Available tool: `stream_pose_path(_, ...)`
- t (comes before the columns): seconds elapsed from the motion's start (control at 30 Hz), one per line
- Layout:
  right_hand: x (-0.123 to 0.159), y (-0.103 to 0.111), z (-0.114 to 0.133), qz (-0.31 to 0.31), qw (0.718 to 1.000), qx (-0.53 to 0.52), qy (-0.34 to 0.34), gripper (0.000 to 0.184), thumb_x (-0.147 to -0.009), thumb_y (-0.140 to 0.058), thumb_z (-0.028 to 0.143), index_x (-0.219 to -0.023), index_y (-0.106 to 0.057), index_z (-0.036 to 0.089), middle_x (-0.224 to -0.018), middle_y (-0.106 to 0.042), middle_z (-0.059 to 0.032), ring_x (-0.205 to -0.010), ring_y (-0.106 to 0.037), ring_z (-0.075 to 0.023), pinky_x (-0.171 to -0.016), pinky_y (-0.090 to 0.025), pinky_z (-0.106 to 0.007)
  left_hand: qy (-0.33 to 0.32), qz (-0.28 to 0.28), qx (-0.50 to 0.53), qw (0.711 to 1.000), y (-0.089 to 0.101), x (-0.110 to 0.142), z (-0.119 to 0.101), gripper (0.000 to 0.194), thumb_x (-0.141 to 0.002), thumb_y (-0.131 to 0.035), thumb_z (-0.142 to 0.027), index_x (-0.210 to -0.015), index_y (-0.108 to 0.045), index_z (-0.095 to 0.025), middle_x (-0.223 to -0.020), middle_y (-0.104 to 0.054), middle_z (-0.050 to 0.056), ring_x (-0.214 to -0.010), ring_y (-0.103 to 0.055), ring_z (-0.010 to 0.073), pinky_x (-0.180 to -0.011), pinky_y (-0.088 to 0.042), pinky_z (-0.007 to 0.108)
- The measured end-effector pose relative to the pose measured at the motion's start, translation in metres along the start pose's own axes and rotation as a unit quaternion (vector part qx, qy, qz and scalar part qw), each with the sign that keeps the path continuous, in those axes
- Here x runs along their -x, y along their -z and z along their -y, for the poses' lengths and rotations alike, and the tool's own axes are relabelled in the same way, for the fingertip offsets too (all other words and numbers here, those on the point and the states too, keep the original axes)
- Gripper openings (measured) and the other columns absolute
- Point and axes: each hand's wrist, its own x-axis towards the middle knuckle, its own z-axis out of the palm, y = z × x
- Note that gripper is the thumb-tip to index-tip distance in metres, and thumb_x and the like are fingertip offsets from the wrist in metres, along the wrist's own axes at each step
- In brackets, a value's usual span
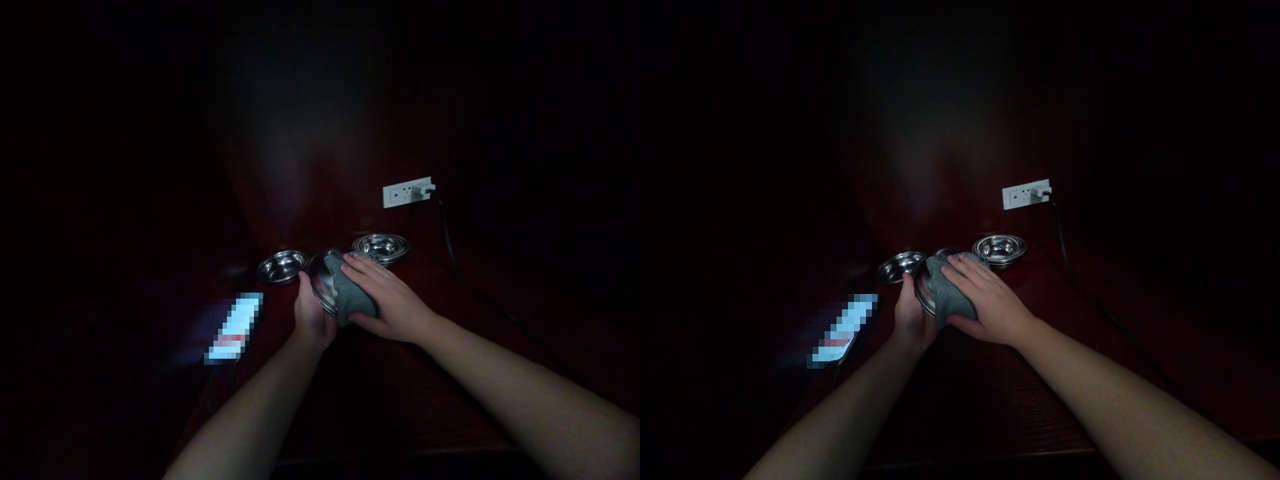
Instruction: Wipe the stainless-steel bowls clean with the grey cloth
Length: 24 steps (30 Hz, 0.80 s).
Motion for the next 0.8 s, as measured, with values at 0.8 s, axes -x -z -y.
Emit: stream_pose_path(0.8,0.002,-0.003,0.014,-0.184,0.955,-0.222,-0.072,0.070,-0.085,-0.037,0.054,-0.144,-0.013,0.026,-0.152,-0.016,-0.0024,-0.138,-0.015,-0.0269,-0.113,-0.017,-0.050,-0.210,0.350,-0.434,0.803,0.016,0.035,0.013,0.041,-0.075,-0.064,-0.030,-0.114,-0.056,-0.019,-0.128,-0.047,0.011,-0.114,-0.048,0.0281,-0.093,-0.044,0.043)
